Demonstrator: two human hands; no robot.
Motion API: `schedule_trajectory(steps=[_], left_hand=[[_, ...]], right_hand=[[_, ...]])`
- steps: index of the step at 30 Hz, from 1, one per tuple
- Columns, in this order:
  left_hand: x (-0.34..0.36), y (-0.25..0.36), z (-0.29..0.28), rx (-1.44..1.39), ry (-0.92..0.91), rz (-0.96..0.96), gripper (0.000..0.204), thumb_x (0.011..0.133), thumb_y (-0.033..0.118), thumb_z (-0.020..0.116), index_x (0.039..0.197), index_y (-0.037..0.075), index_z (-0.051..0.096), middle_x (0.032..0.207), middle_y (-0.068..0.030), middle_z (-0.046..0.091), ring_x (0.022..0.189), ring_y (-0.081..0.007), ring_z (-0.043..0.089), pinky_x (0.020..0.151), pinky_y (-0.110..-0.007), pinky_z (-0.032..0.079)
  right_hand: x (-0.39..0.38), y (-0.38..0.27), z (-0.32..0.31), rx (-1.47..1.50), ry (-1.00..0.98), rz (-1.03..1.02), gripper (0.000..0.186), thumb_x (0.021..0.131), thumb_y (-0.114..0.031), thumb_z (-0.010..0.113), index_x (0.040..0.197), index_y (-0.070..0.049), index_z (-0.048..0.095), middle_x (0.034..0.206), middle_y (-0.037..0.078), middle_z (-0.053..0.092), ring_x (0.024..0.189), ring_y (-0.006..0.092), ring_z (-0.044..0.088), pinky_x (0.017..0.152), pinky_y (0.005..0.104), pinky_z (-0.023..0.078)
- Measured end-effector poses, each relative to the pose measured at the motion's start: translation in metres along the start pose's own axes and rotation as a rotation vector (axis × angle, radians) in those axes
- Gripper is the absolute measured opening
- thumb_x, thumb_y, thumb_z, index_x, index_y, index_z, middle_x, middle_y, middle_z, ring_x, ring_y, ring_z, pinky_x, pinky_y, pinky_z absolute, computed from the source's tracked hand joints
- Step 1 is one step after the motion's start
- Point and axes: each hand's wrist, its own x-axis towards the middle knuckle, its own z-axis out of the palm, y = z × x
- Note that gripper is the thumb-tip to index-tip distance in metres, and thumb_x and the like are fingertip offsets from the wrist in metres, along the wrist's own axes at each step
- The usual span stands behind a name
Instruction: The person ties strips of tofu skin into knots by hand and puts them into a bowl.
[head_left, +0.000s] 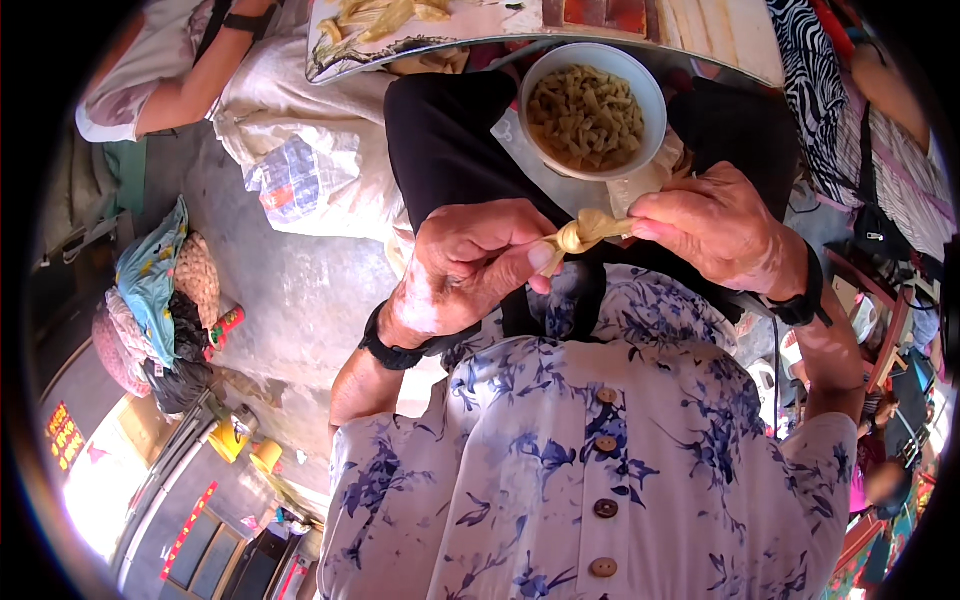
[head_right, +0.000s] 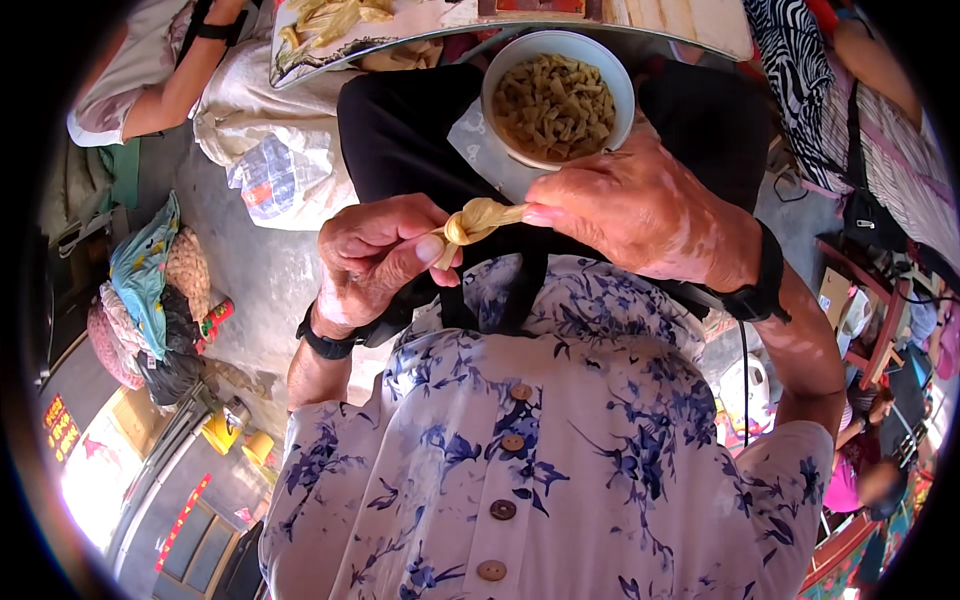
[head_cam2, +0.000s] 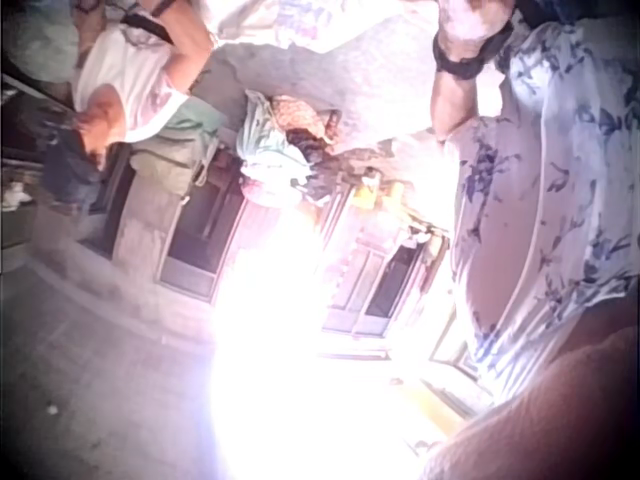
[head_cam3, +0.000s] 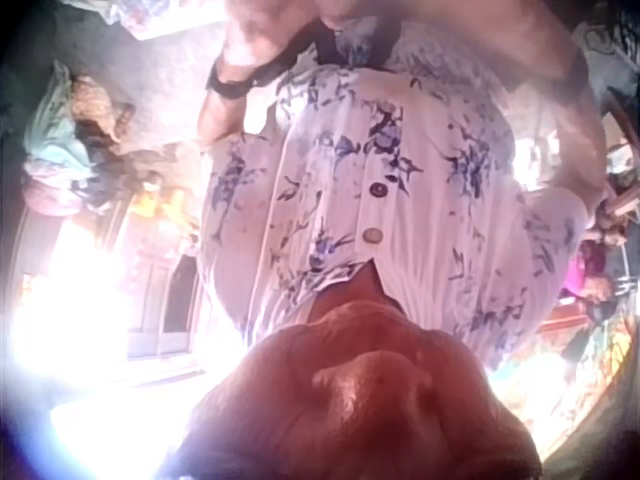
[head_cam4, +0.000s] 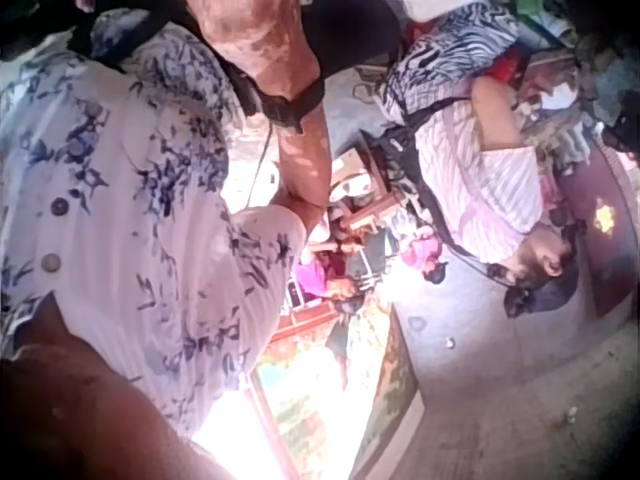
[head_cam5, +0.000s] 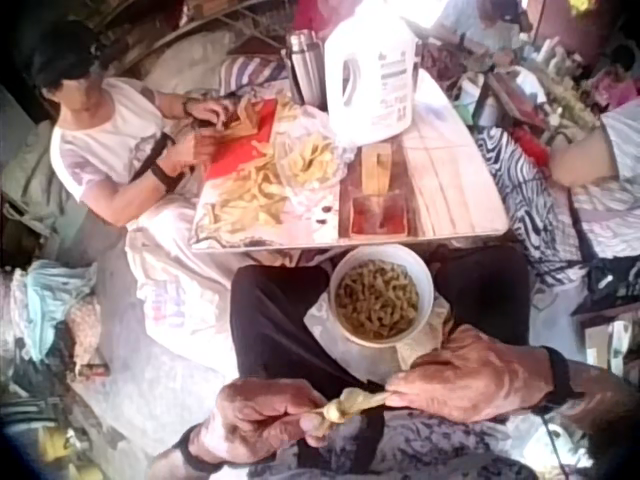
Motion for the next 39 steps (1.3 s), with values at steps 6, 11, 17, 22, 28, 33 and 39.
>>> schedule_trajectory(steps=[6,11,17,22,28,33,39], left_hand=[[-0.017,0.015,0.010,-0.213,0.064,0.069,0.012,0.086,0.003,0.058,0.082,-0.009,0.059,0.079,-0.0142,0.061,0.061,-0.0148,0.062,0.055,-0.025,0.052],[-0.025,0.021,0.000,-0.248,0.072,-0.018,0.014,0.087,0.004,0.057,0.080,-0.008,0.059,0.080,-0.0157,0.061,0.065,-0.0157,0.062,0.057,-0.024,0.050],[-0.014,0.013,-0.010,-0.188,0.035,-0.110,0.014,0.088,0.007,0.056,0.083,-0.005,0.059,0.081,-0.0103,0.060,0.077,-0.0120,0.057,0.070,-0.023,0.044],[-0.007,0.008,-0.007,-0.047,-0.033,-0.098,0.014,0.088,0.011,0.059,0.083,-0.003,0.059,0.078,-0.0062,0.059,0.070,-0.0092,0.056,0.064,-0.021,0.044],[-0.015,0.013,0.005,-0.107,-0.009,-0.095,0.025,0.093,0.011,0.051,0.071,-0.001,0.054,0.065,-0.0029,0.056,0.052,-0.0065,0.052,0.045,-0.019,0.039],[-0.021,0.015,0.005,-0.273,0.002,-0.086,0.024,0.091,0.008,0.051,0.069,-0.001,0.054,0.060,-0.0035,0.055,0.047,-0.0067,0.050,0.043,-0.020,0.036],[-0.016,0.015,-0.008,0.086,-0.093,-0.131,0.018,0.087,0.012,0.059,0.078,-0.003,0.056,0.071,-0.0050,0.056,0.063,-0.0088,0.053,0.055,-0.022,0.042]], right_hand=[[0.006,-0.008,0.003,0.173,-0.016,0.037,0.014,0.079,-0.008,0.067,0.088,-0.001,0.060,0.073,0.010,0.065,0.059,0.0227,0.063,0.051,0.0316,0.043],[0.009,-0.015,0.004,0.320,-0.176,0.202,0.011,0.083,-0.010,0.065,0.086,0.000,0.061,0.067,0.009,0.060,0.057,0.0221,0.059,0.052,0.0294,0.043],[0.008,-0.010,0.012,0.433,-0.077,0.213,0.012,0.086,-0.010,0.061,0.086,0.002,0.061,0.064,0.009,0.059,0.051,0.0169,0.057,0.046,0.0262,0.041],[0.005,-0.009,0.014,0.423,-0.043,0.269,0.013,0.085,-0.010,0.062,0.080,0.002,0.061,0.060,0.008,0.058,0.049,0.0200,0.056,0.046,0.0283,0.040],[0.004,-0.005,0.014,0.389,-0.068,0.217,0.012,0.083,-0.010,0.064,0.079,0.001,0.061,0.062,0.008,0.059,0.050,0.0209,0.057,0.046,0.0293,0.041],[-0.001,-0.002,0.010,0.365,-0.068,0.164,0.012,0.082,-0.011,0.065,0.079,0.000,0.061,0.063,0.008,0.060,0.051,0.0212,0.058,0.046,0.0295,0.040],[0.003,-0.005,0.009,0.431,-0.178,0.300,0.010,0.082,-0.008,0.065,0.079,0.001,0.061,0.062,0.009,0.058,0.053,0.0224,0.058,0.049,0.0303,0.041]])
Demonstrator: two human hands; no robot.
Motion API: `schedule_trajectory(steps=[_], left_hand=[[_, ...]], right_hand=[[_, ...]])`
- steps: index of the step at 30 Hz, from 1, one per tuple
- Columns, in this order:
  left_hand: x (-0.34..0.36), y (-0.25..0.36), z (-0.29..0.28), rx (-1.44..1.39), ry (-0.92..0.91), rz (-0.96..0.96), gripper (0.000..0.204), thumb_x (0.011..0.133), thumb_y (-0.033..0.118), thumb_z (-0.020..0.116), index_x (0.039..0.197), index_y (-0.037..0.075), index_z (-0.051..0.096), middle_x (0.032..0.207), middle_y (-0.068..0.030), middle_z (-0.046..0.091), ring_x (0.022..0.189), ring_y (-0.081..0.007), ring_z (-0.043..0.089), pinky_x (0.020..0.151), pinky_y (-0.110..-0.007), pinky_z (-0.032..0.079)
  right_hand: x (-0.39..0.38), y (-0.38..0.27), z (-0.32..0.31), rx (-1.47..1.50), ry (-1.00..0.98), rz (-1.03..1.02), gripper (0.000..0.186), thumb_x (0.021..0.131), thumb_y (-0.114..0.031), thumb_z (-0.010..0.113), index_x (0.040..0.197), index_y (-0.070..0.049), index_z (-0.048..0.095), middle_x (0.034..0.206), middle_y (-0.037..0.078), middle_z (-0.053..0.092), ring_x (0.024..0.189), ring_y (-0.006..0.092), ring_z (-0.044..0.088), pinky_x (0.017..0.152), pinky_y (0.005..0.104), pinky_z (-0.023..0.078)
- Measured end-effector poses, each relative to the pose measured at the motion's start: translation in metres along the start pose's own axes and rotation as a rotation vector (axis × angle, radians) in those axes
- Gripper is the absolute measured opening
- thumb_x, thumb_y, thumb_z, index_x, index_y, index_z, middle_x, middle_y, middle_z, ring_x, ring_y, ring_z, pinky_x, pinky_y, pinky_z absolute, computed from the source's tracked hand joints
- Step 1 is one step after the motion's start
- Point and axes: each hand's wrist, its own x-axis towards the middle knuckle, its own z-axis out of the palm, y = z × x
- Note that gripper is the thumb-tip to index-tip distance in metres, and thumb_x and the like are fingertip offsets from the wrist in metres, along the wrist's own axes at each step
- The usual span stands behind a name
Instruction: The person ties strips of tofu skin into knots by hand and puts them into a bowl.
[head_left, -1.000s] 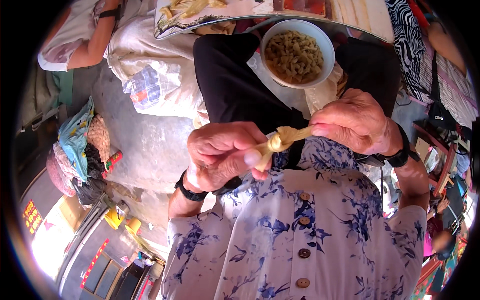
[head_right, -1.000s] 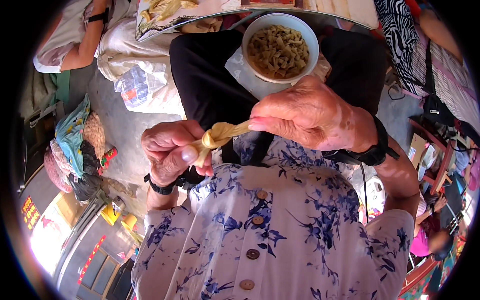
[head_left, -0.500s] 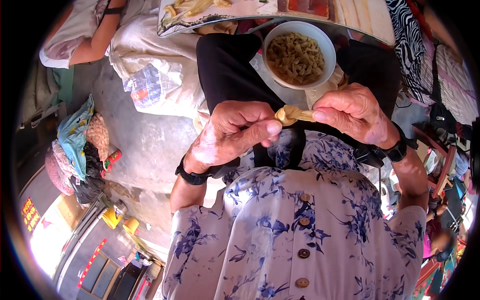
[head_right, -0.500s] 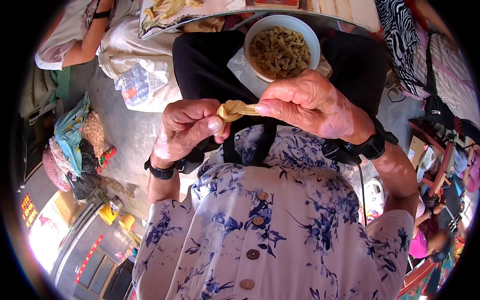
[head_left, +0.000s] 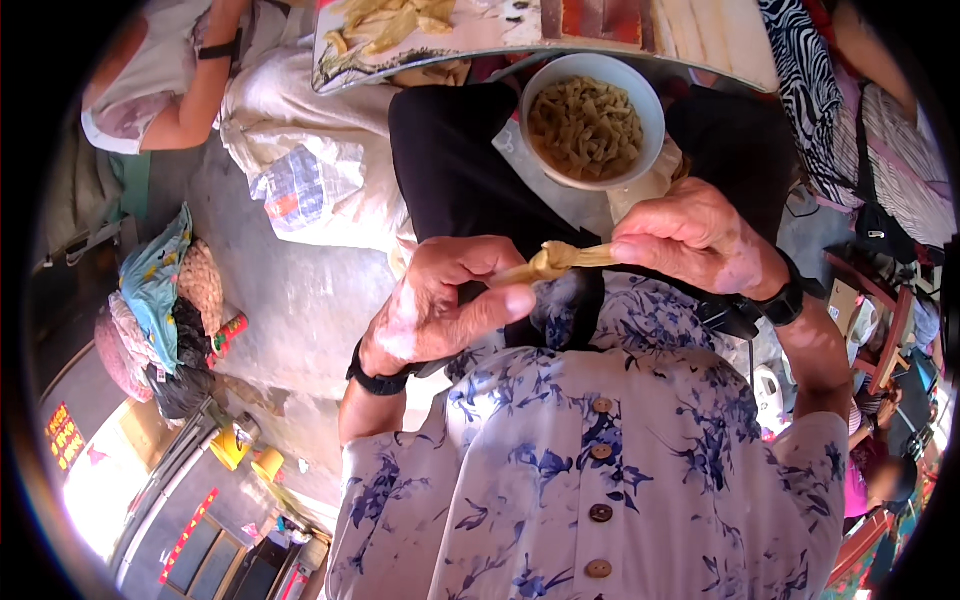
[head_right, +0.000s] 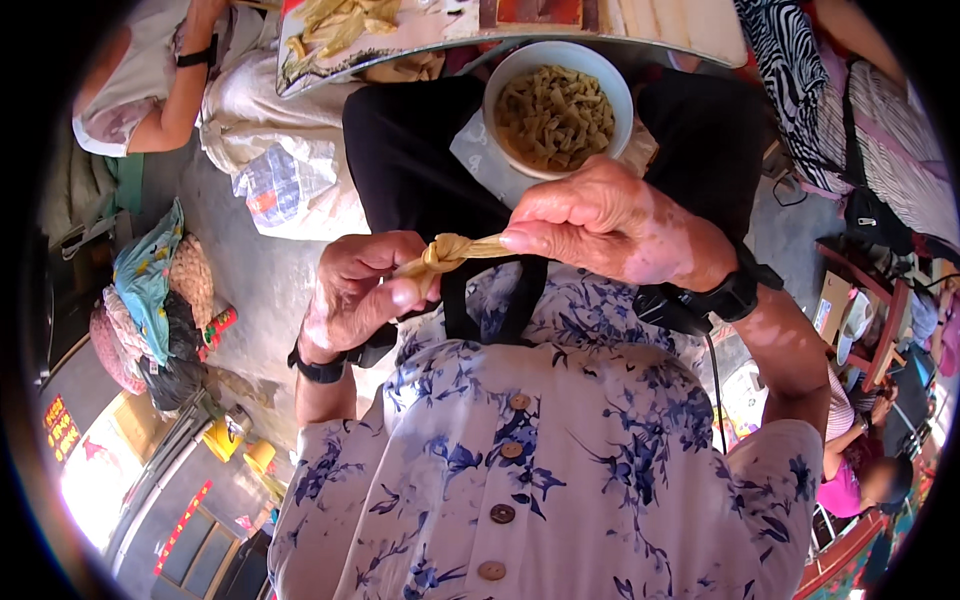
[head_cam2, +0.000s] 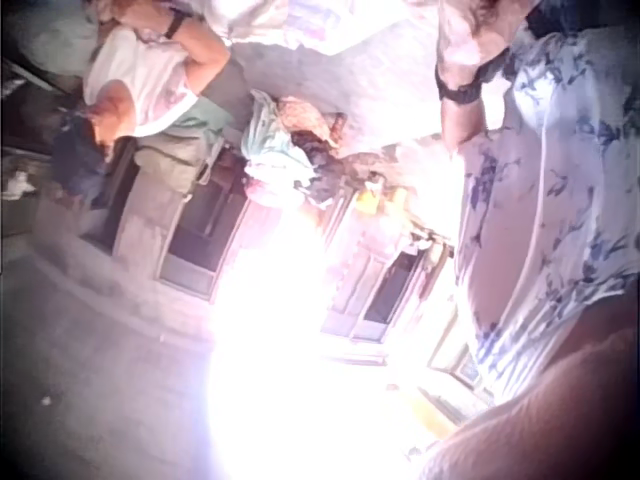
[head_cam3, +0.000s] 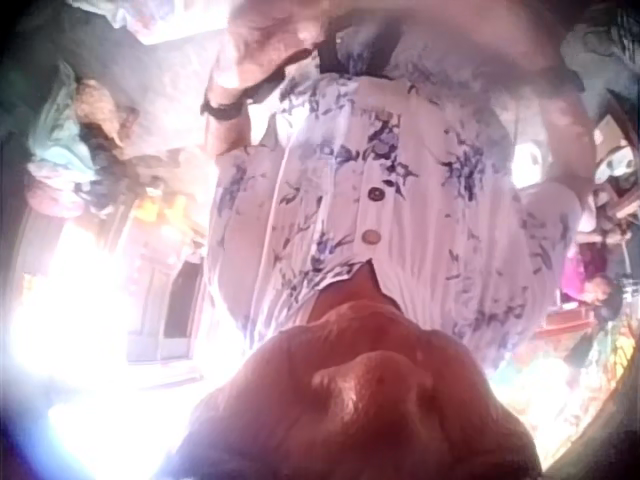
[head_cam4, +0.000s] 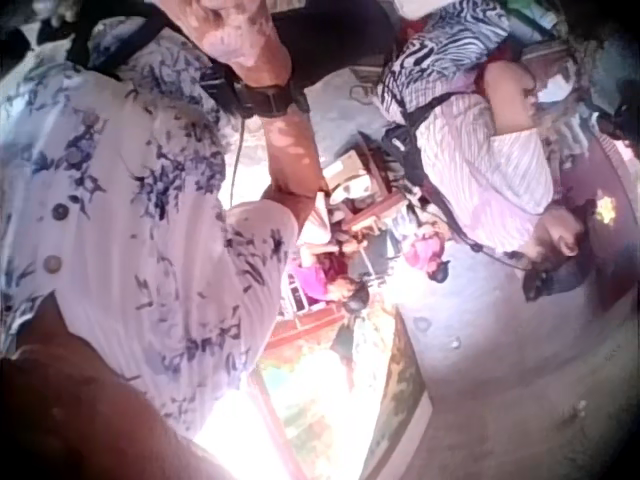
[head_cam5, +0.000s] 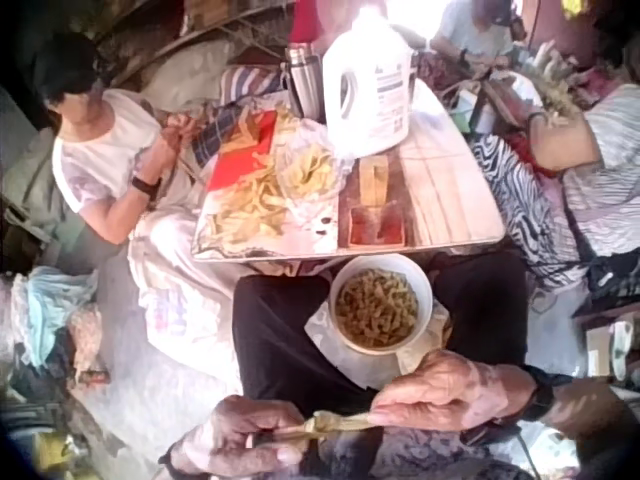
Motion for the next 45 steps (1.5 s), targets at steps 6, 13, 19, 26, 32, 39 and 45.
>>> schedule_trajectory(steps=[6,13,19,26,32,39,45], left_hand=[[0.021,0.007,0.019,0.147,0.219,-0.028,0.021,0.085,0.014,0.064,0.094,-0.004,0.059,0.078,-0.0063,0.059,0.069,-0.0105,0.054,0.064,-0.024,0.045],[0.031,0.005,0.027,0.314,0.053,0.125,0.015,0.090,0.011,0.055,0.089,-0.003,0.059,0.070,-0.0071,0.058,0.057,-0.0130,0.053,0.052,-0.026,0.042],[0.017,0.008,0.017,0.304,0.139,0.096,0.015,0.090,0.011,0.056,0.082,-0.001,0.061,0.069,-0.0063,0.060,0.057,-0.0128,0.055,0.053,-0.024,0.042],[0.017,0.019,0.004,0.200,0.536,0.007,0.015,0.092,0.011,0.053,0.087,-0.001,0.061,0.067,0.0044,0.053,0.059,-0.0035,0.042,0.052,-0.017,0.035],[0.055,-0.012,0.041,0.385,0.481,0.268,0.010,0.090,0.004,0.054,0.094,-0.003,0.059,0.070,-0.0013,0.054,0.058,-0.0063,0.047,0.053,-0.021,0.039],[0.075,-0.025,0.043,0.785,0.302,0.482,0.015,0.078,0.002,0.065,0.092,-0.003,0.061,0.072,-0.0109,0.058,0.055,-0.0228,0.056,0.049,-0.030,0.046],[0.071,-0.016,0.014,0.925,0.386,0.538,0.046,0.065,0.004,0.074,0.109,0.001,0.059,0.108,-0.0152,0.056,0.095,-0.0310,0.057,0.079,-0.035,0.049]], right_hand=[[-0.001,0.006,-0.001,-0.051,0.007,0.000,0.010,0.083,-0.009,0.064,0.079,0.000,0.061,0.064,0.011,0.057,0.059,0.0249,0.057,0.054,0.0325,0.042],[-0.007,0.005,-0.006,-0.063,-0.062,0.021,0.017,0.085,-0.014,0.063,0.076,0.000,0.059,0.061,0.011,0.054,0.057,0.0263,0.056,0.052,0.0343,0.041],[-0.004,0.004,0.004,0.034,-0.034,-0.006,0.024,0.091,-0.019,0.056,0.075,0.000,0.055,0.050,0.008,0.038,0.041,0.0186,0.040,0.042,0.0323,0.031],[-0.013,0.021,-0.015,0.160,0.662,0.396,0.030,0.096,-0.026,0.046,0.096,0.001,0.058,0.063,0.002,0.052,0.052,0.0064,0.043,0.048,0.0212,0.038],[-0.012,0.016,0.023,0.441,0.555,0.405,0.033,0.096,-0.030,0.046,0.095,0.001,0.056,0.073,0.004,0.060,0.061,0.0069,0.054,0.051,0.0195,0.043],[-0.004,0.024,0.023,0.238,0.507,0.377,0.024,0.096,-0.020,0.045,0.097,0.001,0.057,0.079,0.006,0.061,0.066,0.0116,0.056,0.059,0.0241,0.047],[-0.012,0.022,0.004,0.514,0.173,0.413,0.024,0.097,-0.020,0.043,0.095,0.002,0.051,0.076,0.005,0.055,0.063,0.0086,0.050,0.057,0.0234,0.043]])
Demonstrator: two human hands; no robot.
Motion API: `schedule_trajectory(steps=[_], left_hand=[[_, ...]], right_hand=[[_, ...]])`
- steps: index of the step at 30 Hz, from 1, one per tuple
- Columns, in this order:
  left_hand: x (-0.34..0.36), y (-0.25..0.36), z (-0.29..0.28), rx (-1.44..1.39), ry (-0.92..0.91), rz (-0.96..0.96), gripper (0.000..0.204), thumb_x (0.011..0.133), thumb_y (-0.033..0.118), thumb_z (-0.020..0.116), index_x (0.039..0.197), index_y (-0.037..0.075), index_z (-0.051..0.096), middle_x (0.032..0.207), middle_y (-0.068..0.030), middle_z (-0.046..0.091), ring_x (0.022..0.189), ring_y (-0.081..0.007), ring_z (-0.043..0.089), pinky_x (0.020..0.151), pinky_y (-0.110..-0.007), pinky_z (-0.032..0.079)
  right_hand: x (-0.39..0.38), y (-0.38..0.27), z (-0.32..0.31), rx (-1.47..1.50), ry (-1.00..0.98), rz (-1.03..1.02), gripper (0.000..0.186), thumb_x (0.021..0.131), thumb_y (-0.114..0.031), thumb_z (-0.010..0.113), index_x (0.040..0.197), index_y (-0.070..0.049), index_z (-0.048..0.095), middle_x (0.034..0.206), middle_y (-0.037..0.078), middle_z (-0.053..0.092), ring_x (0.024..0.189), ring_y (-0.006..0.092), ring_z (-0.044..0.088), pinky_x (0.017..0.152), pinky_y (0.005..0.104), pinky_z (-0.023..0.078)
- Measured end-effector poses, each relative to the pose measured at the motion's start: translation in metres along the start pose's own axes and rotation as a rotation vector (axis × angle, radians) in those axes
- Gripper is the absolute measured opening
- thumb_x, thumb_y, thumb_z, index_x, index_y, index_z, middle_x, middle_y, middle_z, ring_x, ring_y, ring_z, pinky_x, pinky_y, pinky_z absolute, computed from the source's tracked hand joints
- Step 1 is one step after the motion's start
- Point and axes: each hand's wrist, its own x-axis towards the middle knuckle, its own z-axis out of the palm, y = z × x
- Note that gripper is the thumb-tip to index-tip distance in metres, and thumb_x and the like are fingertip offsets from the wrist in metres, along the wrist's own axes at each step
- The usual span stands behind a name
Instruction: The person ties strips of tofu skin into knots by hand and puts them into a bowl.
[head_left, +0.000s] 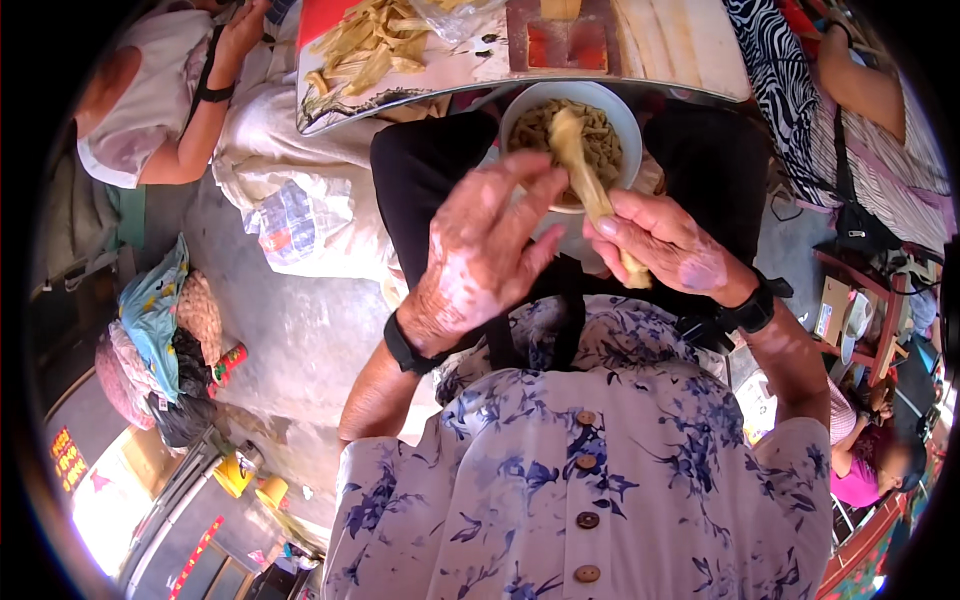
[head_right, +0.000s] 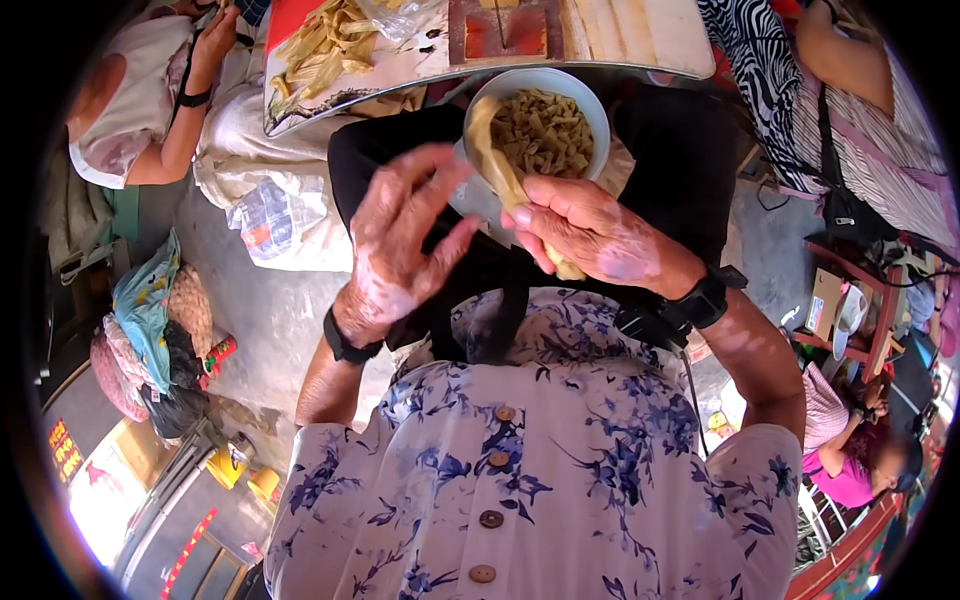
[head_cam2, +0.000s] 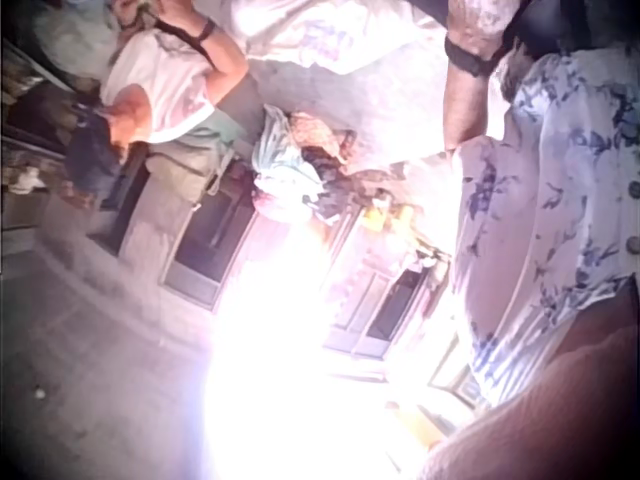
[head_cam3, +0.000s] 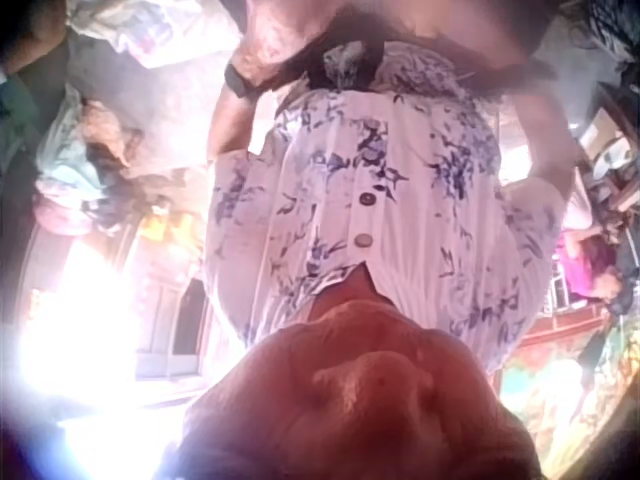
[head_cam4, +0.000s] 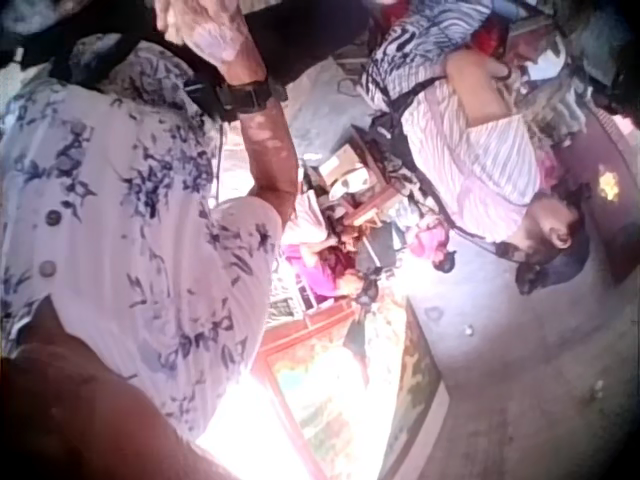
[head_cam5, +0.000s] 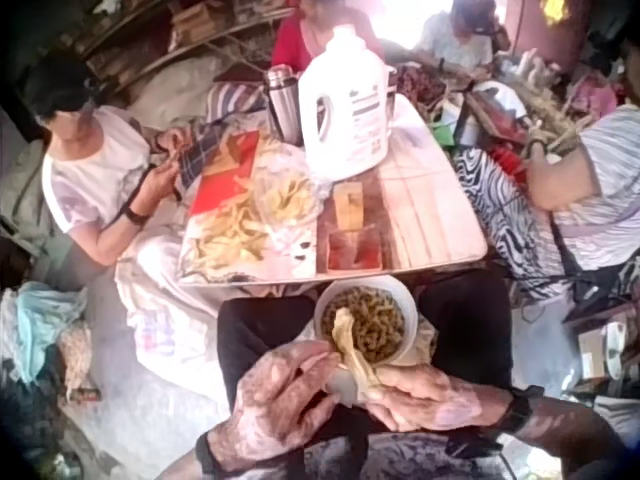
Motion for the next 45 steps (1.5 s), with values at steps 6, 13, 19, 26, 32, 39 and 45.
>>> schedule_trajectory(steps=[6,13,19,26,32,39,45], left_hand=[[0.002,-0.031,0.007,-0.345,-0.264,-0.086,0.035,0.074,-0.002,0.063,0.108,-0.001,0.055,0.098,-0.0136,0.058,0.085,-0.0312,0.058,0.072,-0.033,0.047],[-0.002,-0.022,-0.022,-0.327,-0.492,-0.191,0.020,0.083,0.009,0.062,0.098,-0.003,0.057,0.080,-0.0137,0.058,0.063,-0.0283,0.058,0.058,-0.031,0.046],[-0.016,-0.014,-0.037,-0.346,-0.422,-0.162,0.015,0.086,0.015,0.061,0.086,0.000,0.059,0.063,-0.0154,0.052,0.055,-0.0338,0.051,0.049,-0.035,0.041],[-0.022,-0.002,-0.068,-0.918,-0.321,-0.644,0.031,0.092,0.023,0.055,0.071,0.000,0.059,0.058,0.0026,0.051,0.049,-0.0021,0.041,0.041,-0.019,0.030],[-0.010,0.001,-0.039,-1.628,0.379,-0.612,0.032,0.096,0.025,0.044,0.084,-0.002,0.056,0.049,0.0052,0.033,0.041,-0.0046,0.024,0.038,-0.021,0.018],[-0.003,0.005,-0.005,-0.390,0.121,-0.312,0.016,0.090,0.005,0.055,0.102,-0.003,0.060,0.072,-0.0106,0.062,0.062,-0.0146,0.060,0.057,-0.025,0.048],[-0.010,-0.005,-0.001,-0.092,-0.068,-0.107,0.024,0.080,0.000,0.060,0.103,-0.002,0.056,0.069,-0.0135,0.057,0.061,-0.0291,0.059,0.051,-0.032,0.048]], right_hand=[[-0.005,-0.017,-0.006,-0.198,-0.145,0.071,0.022,0.094,-0.021,0.050,0.095,0.001,0.051,0.077,0.004,0.054,0.062,0.0078,0.047,0.055,0.0238,0.040],[-0.002,-0.004,-0.017,-0.464,-0.158,-0.223,0.021,0.093,-0.019,0.053,0.095,0.002,0.053,0.067,0.010,0.050,0.059,0.0155,0.048,0.055,0.0304,0.039],[0.007,0.002,-0.010,-0.485,-0.171,-0.232,0.018,0.092,-0.018,0.054,0.092,0.000,0.056,0.060,0.010,0.048,0.051,0.0189,0.046,0.049,0.0319,0.037],[0.021,-0.002,0.019,-0.423,-0.007,-0.502,0.014,0.089,-0.013,0.057,0.086,0.000,0.057,0.061,0.009,0.052,0.048,0.0177,0.050,0.044,0.0296,0.036],[0.053,-0.012,0.056,-0.266,0.337,-0.594,0.011,0.088,-0.008,0.058,0.084,0.002,0.056,0.058,0.009,0.052,0.046,0.0185,0.050,0.043,0.0288,0.038],[0.047,-0.001,0.049,-0.001,0.245,-0.355,0.015,0.092,-0.011,0.049,0.091,0.002,0.056,0.061,0.005,0.049,0.050,0.0152,0.046,0.049,0.0268,0.039],[0.035,0.010,0.033,-0.060,0.083,-0.292,0.020,0.094,-0.015,0.047,0.094,0.004,0.053,0.069,0.006,0.047,0.061,0.0105,0.046,0.057,0.0252,0.040]])
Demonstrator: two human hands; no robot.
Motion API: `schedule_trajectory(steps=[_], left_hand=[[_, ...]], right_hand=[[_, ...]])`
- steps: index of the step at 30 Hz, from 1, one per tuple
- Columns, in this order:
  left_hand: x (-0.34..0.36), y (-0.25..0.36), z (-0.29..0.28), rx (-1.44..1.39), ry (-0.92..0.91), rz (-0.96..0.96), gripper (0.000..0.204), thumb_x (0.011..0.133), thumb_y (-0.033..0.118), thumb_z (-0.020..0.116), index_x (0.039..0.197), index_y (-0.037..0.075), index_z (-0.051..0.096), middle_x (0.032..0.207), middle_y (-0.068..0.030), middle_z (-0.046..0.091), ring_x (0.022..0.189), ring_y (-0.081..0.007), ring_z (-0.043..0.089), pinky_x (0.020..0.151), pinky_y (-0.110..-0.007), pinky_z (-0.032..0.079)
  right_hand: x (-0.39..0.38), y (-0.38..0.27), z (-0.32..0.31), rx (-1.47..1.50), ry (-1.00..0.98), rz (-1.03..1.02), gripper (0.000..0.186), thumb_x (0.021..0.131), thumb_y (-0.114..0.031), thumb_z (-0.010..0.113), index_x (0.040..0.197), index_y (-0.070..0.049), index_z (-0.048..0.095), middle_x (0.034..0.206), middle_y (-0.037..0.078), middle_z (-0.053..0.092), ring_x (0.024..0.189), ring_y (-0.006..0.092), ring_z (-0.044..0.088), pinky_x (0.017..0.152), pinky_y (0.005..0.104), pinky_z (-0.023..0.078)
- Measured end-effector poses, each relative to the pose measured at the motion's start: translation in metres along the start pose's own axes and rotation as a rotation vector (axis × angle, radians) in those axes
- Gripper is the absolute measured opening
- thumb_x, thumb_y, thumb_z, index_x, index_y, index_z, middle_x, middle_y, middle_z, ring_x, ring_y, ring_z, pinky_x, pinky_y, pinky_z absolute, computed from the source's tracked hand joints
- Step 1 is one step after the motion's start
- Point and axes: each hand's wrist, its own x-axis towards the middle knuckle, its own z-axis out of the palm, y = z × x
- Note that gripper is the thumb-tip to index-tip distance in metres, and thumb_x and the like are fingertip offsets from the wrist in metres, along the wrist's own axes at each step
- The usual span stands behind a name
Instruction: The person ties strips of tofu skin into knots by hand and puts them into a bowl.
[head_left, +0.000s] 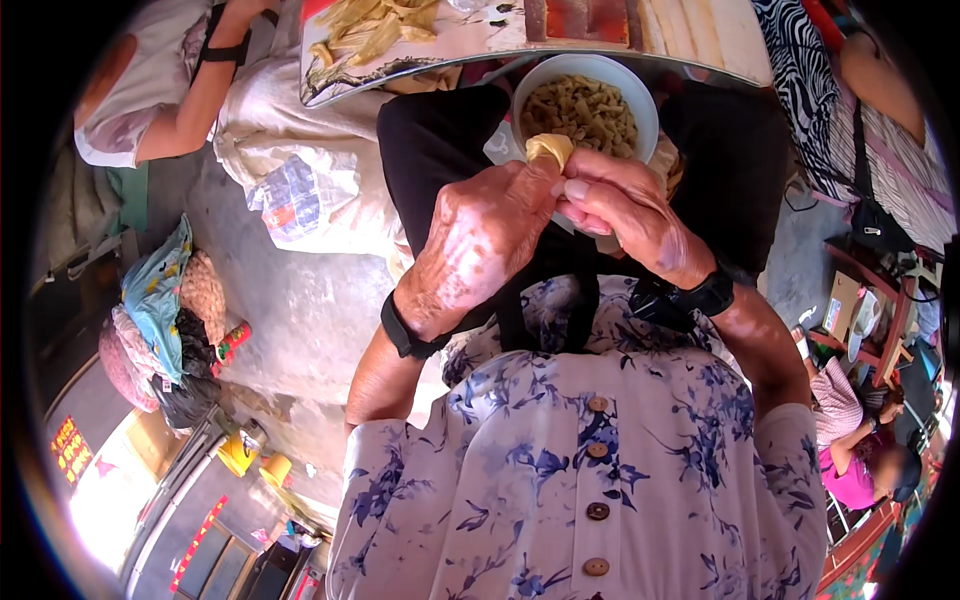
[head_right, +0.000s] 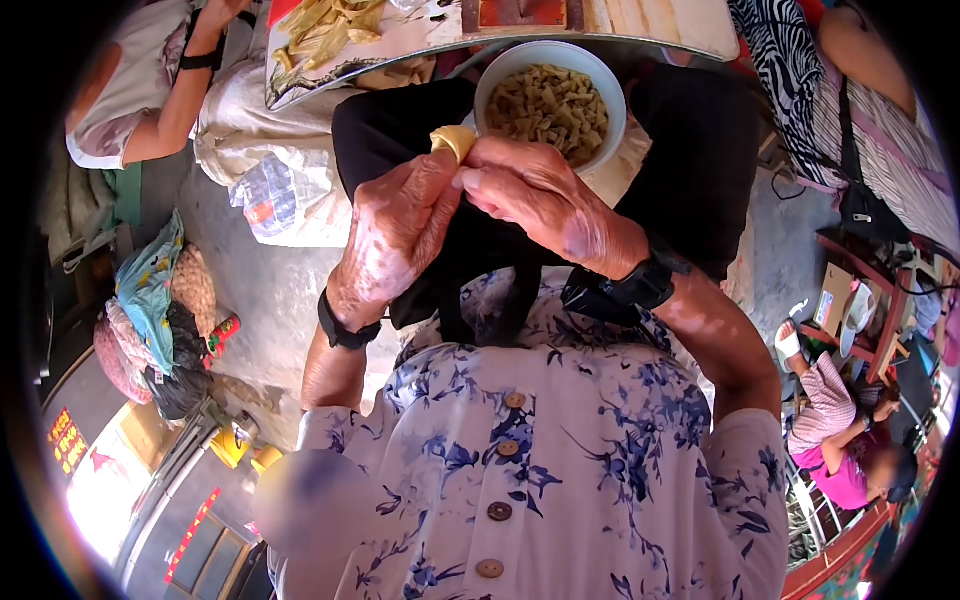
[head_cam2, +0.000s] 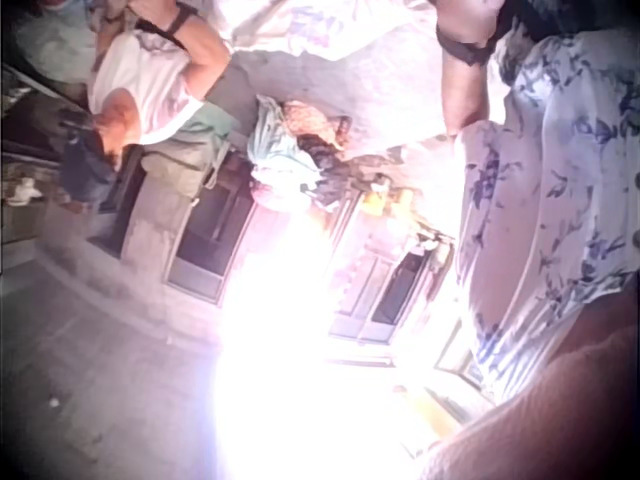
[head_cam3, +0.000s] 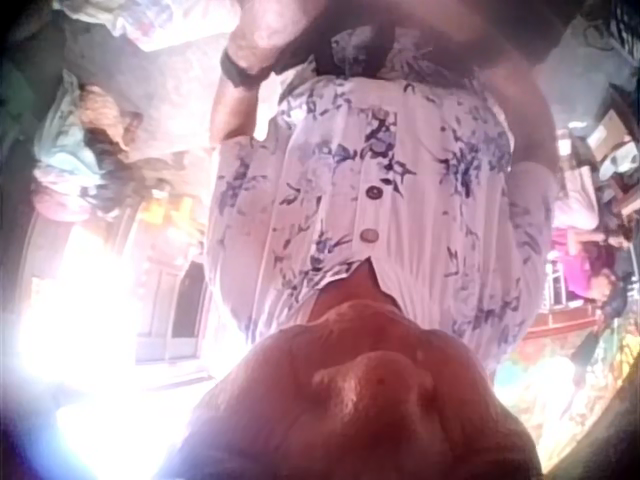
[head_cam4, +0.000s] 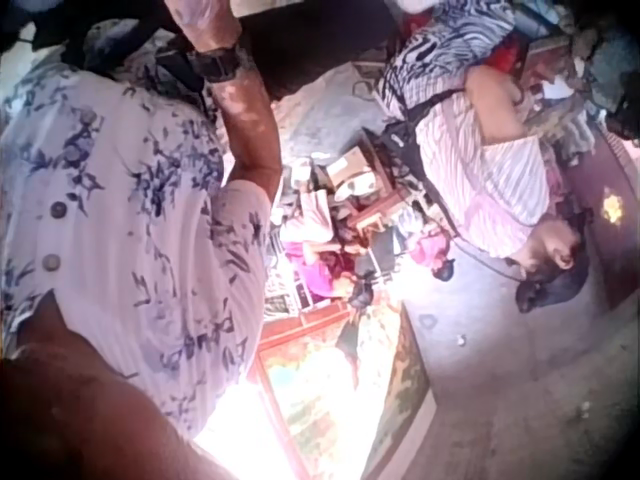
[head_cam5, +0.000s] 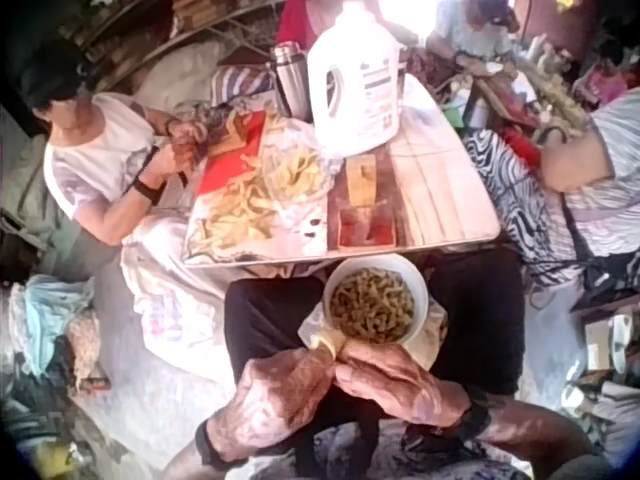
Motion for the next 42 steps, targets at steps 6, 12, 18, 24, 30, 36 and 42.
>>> schedule_trajectory(steps=[6,12,18,24,30,36,42], left_hand=[[-0.005,0.001,0.000,0.282,-0.084,0.173,0.026,0.070,-0.002,0.067,0.095,-0.003,0.060,0.069,-0.0094,0.054,0.055,-0.0239,0.055,0.047,-0.032,0.046],[-0.002,0.007,-0.004,0.398,0.062,0.422,0.037,0.061,-0.004,0.070,0.098,-0.004,0.062,0.065,-0.0033,0.052,0.051,-0.0150,0.052,0.043,-0.025,0.041],[-0.014,0.000,0.006,-0.024,0.232,0.182,0.028,0.067,-0.002,0.073,0.093,-0.001,0.065,0.071,-0.0064,0.059,0.055,-0.0144,0.055,0.047,-0.023,0.042],[-0.019,0.000,0.008,-1.074,0.291,-0.595,0.015,0.080,0.003,0.067,0.094,-0.001,0.062,0.077,-0.0050,0.062,0.060,-0.0091,0.054,0.053,-0.023,0.045],[-0.006,0.001,0.006,-1.437,0.298,-0.742,0.024,0.083,0.005,0.064,0.103,-0.004,0.055,0.086,-0.0064,0.061,0.064,-0.0094,0.055,0.058,-0.023,0.047],[-0.011,0.000,0.009,-1.437,0.297,-0.797,0.020,0.084,0.006,0.063,0.101,-0.002,0.054,0.085,-0.0061,0.060,0.064,-0.0102,0.056,0.059,-0.024,0.049],[-0.013,0.001,0.010,-1.349,0.344,-0.792,0.014,0.084,0.005,0.063,0.095,-0.003,0.059,0.086,-0.0069,0.061,0.067,-0.0113,0.059,0.063,-0.024,0.052]], right_hand=[[0.000,-0.009,0.009,0.130,0.114,0.100,0.026,0.094,-0.022,0.050,0.093,0.003,0.055,0.068,0.002,0.048,0.060,0.0069,0.043,0.053,0.0230,0.039],[-0.002,-0.014,0.013,0.342,0.213,0.278,0.023,0.094,-0.020,0.048,0.092,0.001,0.058,0.064,-0.003,0.046,0.054,0.0034,0.037,0.048,0.0185,0.035],[0.000,-0.001,0.017,0.393,0.248,0.178,0.019,0.094,-0.014,0.047,0.088,0.002,0.056,0.063,-0.002,0.045,0.053,0.0034,0.037,0.047,0.0183,0.034],[0.001,-0.002,0.020,0.263,0.239,0.070,0.020,0.094,-0.014,0.046,0.085,0.002,0.053,0.065,0.001,0.050,0.056,0.0062,0.045,0.050,0.0209,0.038],[0.001,0.003,0.014,-0.027,0.201,-0.072,0.016,0.093,-0.012,0.049,0.093,0.003,0.054,0.070,0.008,0.057,0.057,0.0136,0.052,0.054,0.0264,0.044],[0.001,0.006,0.014,-0.123,0.176,-0.174,0.013,0.090,-0.010,0.052,0.093,0.002,0.053,0.072,0.011,0.059,0.060,0.0222,0.058,0.055,0.0298,0.046],[0.001,0.020,0.016,-0.272,0.183,-0.268,0.012,0.088,-0.009,0.054,0.090,0.002,0.052,0.070,0.014,0.058,0.059,0.0274,0.060,0.052,0.0319,0.046]])
